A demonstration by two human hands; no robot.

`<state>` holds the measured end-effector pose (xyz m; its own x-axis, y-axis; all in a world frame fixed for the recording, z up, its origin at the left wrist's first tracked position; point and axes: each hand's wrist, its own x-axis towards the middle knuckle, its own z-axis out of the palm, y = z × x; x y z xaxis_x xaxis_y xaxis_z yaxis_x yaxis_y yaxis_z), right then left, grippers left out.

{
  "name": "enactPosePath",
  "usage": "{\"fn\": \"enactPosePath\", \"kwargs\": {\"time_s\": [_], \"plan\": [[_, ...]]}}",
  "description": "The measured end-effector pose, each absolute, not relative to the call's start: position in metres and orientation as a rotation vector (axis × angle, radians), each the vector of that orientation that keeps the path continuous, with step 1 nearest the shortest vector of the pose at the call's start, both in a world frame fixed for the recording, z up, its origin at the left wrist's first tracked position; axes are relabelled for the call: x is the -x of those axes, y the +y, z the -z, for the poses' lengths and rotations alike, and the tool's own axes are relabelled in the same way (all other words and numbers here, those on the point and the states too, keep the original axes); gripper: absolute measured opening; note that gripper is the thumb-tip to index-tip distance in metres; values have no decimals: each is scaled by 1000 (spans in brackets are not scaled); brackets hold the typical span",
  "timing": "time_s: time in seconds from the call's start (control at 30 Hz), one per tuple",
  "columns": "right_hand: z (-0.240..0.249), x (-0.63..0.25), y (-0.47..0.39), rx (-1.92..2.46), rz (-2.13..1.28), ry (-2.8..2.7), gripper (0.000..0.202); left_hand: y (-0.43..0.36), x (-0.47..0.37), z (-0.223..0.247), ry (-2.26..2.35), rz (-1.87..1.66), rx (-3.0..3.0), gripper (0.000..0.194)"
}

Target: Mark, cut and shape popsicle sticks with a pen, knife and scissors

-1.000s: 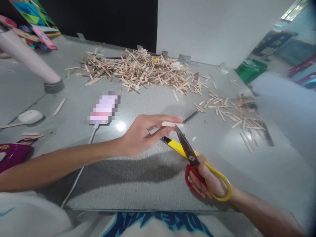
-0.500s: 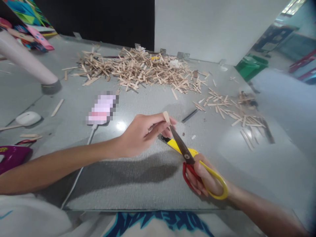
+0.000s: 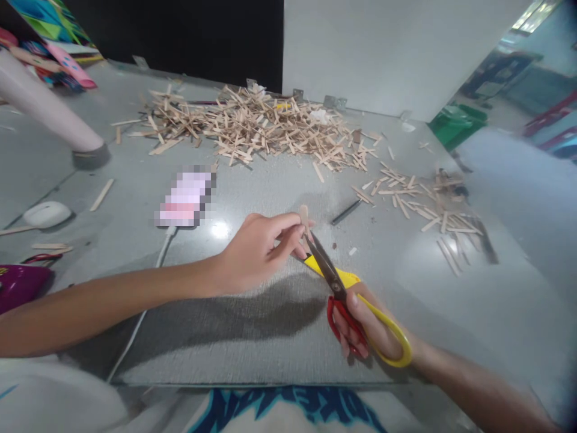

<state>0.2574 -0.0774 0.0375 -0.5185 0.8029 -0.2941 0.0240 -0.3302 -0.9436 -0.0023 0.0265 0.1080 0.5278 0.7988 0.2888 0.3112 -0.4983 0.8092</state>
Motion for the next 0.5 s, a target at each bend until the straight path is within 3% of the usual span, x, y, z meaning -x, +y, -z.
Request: {"fn": "enactPosePath", "kwargs": {"time_s": [0.2, 0.5], "plan": [[-43, -255, -78, 1084, -1864, -1397, 78, 24, 2, -106, 887, -894, -2136, 13], [-95, -256, -62, 1311, -1842, -1546, 82, 36, -1, -117, 1121, -899, -2352, 8]]}}
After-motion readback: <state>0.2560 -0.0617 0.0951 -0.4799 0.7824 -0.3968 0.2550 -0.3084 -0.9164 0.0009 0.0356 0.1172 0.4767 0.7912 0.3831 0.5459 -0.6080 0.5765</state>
